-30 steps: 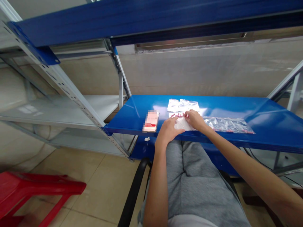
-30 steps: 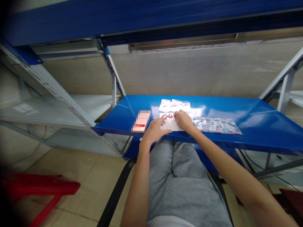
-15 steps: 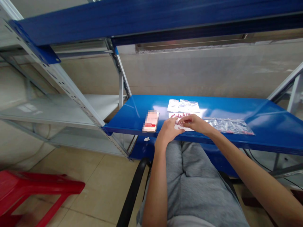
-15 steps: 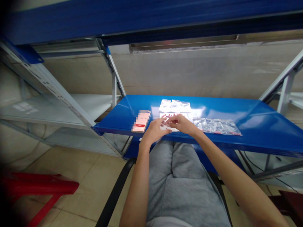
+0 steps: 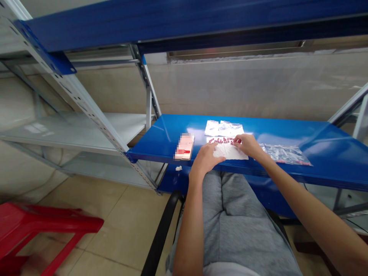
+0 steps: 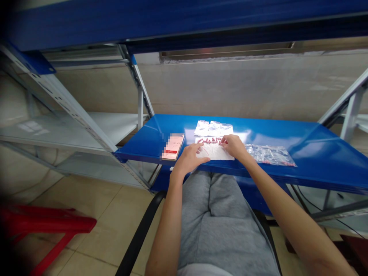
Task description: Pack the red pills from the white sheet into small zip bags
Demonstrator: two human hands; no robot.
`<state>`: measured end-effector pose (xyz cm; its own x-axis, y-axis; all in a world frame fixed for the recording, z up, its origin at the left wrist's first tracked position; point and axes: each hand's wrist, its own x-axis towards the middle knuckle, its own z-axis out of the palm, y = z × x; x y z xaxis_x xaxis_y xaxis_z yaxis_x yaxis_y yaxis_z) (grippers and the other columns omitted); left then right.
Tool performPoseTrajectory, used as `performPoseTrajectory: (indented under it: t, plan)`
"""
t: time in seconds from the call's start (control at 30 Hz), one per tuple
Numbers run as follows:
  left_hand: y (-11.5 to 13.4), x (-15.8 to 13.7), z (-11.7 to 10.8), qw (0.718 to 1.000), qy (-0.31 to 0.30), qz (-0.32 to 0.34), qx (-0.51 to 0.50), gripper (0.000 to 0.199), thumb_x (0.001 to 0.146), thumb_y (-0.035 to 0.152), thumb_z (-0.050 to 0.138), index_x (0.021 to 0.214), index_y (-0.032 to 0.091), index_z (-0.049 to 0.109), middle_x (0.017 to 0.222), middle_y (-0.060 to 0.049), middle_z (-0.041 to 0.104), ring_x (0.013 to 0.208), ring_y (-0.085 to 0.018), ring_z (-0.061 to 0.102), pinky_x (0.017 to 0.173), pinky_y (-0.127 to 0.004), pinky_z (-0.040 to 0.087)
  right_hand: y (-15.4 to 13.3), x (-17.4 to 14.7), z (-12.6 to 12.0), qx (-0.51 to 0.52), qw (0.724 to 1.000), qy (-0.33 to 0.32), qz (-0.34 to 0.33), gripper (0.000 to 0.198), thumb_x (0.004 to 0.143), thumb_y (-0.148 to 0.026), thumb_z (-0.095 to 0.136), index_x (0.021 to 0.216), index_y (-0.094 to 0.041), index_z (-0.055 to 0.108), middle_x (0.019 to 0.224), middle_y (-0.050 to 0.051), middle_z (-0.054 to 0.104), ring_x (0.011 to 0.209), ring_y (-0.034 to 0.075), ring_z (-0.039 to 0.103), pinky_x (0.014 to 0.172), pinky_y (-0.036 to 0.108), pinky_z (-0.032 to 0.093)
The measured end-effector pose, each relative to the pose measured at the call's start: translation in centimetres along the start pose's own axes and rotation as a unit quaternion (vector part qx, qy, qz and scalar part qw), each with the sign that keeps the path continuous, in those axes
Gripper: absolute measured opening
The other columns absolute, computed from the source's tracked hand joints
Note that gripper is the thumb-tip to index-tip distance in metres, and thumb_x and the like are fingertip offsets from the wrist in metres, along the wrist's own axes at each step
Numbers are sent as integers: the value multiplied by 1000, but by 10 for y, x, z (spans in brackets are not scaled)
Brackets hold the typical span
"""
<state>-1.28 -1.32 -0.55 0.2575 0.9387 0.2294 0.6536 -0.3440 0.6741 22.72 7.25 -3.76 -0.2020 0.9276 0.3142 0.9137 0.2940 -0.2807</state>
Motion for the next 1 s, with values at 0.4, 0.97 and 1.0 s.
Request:
performPoseTrajectory:
  t: [0.4, 0.97, 1.0]
  plan:
    - [-2, 0, 1, 1000, 1, -13, 2, 66, 80, 31, 84, 140, 15, 62, 124, -14, 71, 111, -26, 67, 104, -39, 51, -13, -5, -6, -3, 1000, 2, 7, 19, 91, -24, 62, 94, -14, 78, 91, 14, 76, 83, 25, 67, 74, 32, 43]
    - [4, -1, -3, 1000, -4, -3, -12, 62, 79, 27, 83, 137, 14, 64, 126, -13, 71, 109, -26, 67, 103, -37, 52, -26, -3, -19, 127, 990, -26, -47, 17, 83, -23, 64, 91, -17, 78, 79, 6, 74, 68, 19, 60, 67, 30, 42]
    - [4, -1, -3, 1000, -5, -5, -12, 63, 79, 28, 83, 137, 14, 64, 127, -13, 71, 110, -26, 67, 104, -37, 52, -18, -1, -16, 100, 994, -15, -34, 16, 83, -22, 65, 90, -17, 78, 80, 7, 74, 68, 19, 61, 68, 30, 43]
